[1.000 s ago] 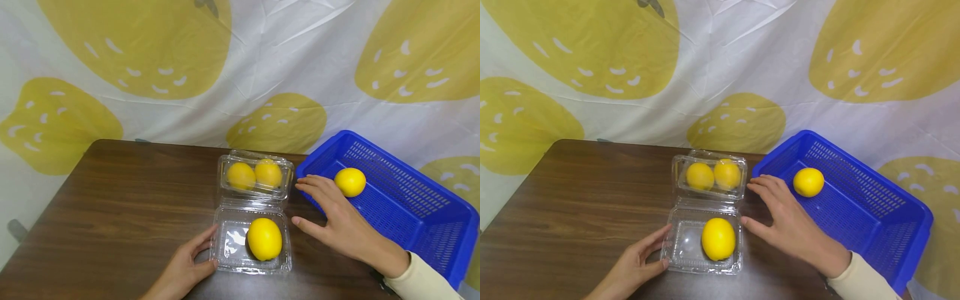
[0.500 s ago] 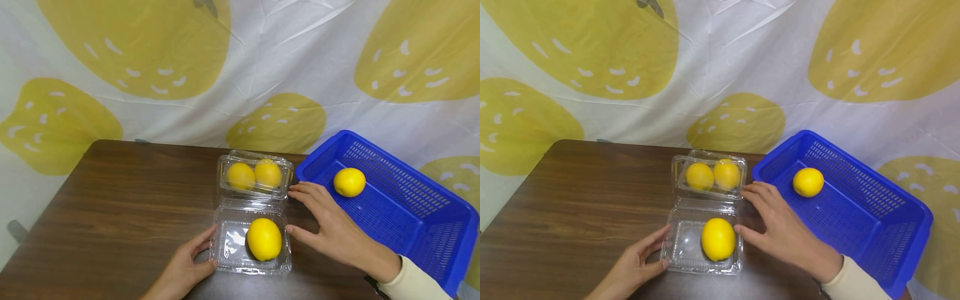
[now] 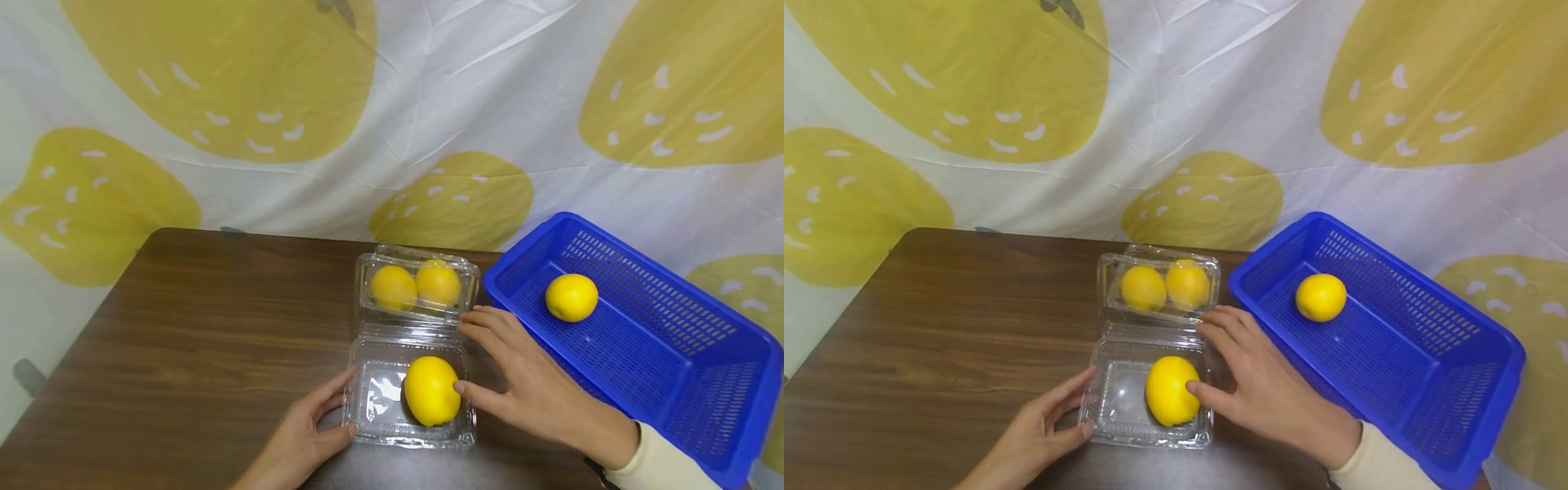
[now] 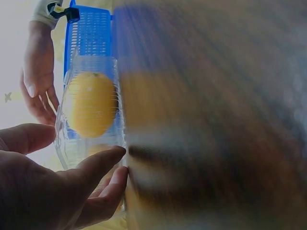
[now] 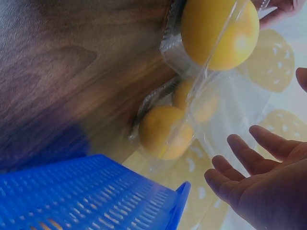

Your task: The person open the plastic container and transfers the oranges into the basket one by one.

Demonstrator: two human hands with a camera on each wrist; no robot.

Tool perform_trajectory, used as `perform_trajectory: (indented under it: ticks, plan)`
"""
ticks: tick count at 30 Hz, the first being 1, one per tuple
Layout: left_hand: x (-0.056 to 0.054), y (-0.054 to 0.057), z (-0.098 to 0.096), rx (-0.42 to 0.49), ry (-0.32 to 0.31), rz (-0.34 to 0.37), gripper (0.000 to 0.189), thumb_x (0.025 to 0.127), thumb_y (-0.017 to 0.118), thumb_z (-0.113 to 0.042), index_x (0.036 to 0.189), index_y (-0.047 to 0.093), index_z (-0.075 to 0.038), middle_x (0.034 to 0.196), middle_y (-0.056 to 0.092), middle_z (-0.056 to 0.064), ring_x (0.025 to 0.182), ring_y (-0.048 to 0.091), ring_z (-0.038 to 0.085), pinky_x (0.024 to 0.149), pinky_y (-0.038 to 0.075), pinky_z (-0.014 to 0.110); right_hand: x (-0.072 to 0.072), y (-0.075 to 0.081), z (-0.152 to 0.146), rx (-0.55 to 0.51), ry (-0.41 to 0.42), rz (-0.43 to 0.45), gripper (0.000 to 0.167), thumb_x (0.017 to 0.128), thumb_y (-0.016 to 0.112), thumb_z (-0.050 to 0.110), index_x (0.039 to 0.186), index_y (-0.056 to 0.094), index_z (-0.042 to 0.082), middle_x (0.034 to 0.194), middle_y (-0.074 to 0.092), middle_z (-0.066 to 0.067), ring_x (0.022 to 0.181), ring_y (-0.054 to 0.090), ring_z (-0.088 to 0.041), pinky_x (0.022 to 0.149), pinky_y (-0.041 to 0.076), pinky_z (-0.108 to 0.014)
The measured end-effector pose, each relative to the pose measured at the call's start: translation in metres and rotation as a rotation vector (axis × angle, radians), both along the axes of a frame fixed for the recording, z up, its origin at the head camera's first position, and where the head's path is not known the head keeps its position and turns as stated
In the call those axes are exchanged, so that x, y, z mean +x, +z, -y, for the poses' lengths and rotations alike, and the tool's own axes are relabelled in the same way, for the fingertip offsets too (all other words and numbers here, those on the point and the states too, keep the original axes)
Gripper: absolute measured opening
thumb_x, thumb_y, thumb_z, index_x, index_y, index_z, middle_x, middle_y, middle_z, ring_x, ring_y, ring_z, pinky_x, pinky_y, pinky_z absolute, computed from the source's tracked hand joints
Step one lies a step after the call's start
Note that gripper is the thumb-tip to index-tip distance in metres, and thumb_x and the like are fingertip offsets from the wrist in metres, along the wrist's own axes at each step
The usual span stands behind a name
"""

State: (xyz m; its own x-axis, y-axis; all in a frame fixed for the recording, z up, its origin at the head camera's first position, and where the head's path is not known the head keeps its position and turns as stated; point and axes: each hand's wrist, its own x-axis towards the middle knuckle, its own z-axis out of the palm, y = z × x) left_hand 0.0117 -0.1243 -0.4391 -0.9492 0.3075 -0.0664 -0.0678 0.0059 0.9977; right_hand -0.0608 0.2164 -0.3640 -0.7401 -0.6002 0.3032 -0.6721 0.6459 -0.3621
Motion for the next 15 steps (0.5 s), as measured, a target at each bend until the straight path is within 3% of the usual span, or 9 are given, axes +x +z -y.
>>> perform_trajectory:
  ticks: [15]
  plan:
    - [0.0,0.0,0.0,-0.001,0.008,0.019,0.08,0.092,0.077,0.001,0.165,0.042,0.006,0.164,0.043,0.037,0.145,0.05,0.054,0.101,0.056,0.022,0.006,-0.015,0.013,0.025,0.049,0.035,0.071,0.092,0.086,0.039,0.151,0.061,0.007,0.158,0.056,-0.007,0.151,0.045,-0.035,0.118,0.047,-0.062]
